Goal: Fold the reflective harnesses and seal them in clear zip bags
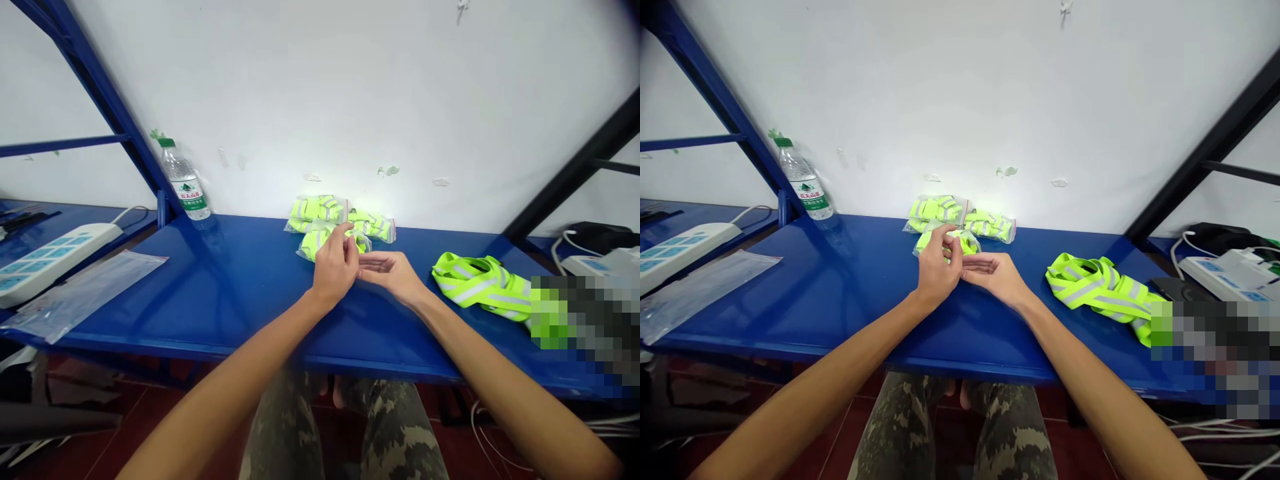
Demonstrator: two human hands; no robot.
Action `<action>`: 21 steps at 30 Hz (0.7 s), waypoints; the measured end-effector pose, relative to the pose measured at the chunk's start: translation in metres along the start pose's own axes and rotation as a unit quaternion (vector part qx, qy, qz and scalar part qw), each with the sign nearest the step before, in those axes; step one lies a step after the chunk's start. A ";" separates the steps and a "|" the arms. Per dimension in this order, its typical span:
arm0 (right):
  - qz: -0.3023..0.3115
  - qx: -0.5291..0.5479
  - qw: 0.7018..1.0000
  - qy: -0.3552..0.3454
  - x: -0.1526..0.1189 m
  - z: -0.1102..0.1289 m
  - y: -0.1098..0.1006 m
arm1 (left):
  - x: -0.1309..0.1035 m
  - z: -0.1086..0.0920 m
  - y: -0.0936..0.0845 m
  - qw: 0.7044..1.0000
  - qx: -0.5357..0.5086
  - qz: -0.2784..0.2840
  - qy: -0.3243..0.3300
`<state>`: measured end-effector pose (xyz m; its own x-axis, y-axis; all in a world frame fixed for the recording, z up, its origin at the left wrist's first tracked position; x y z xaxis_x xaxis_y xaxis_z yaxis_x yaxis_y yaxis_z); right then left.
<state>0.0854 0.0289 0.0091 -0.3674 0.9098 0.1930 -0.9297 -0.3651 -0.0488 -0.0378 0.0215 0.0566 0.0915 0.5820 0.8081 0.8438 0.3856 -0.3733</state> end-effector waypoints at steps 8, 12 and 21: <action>-0.179 -0.268 0.944 -0.074 -0.008 0.014 -0.025 | -0.001 0.007 0.001 0.993 -0.088 -0.007 -0.072; -0.081 -0.126 0.987 0.058 0.000 -0.018 -0.021 | 0.012 0.003 0.014 0.993 -0.074 0.083 -0.038; -0.055 -0.023 0.998 0.005 0.001 -0.006 -0.021 | 0.042 0.033 0.087 0.809 -0.008 0.582 -0.076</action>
<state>0.1042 0.0385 0.0047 -0.2639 0.9455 0.1909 -0.9643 -0.2544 -0.0735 0.0215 0.1029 0.0430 0.7651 0.6255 -0.1526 0.2395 -0.4966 -0.8343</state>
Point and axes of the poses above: each hand's wrist, its own x-axis towards the middle knuckle, its own y-axis out of the palm, z = x × y, the point moved 8 cm from there along x, towards the middle knuckle, and after that the axes turned 6 degrees about z, right-handed, at the moved point
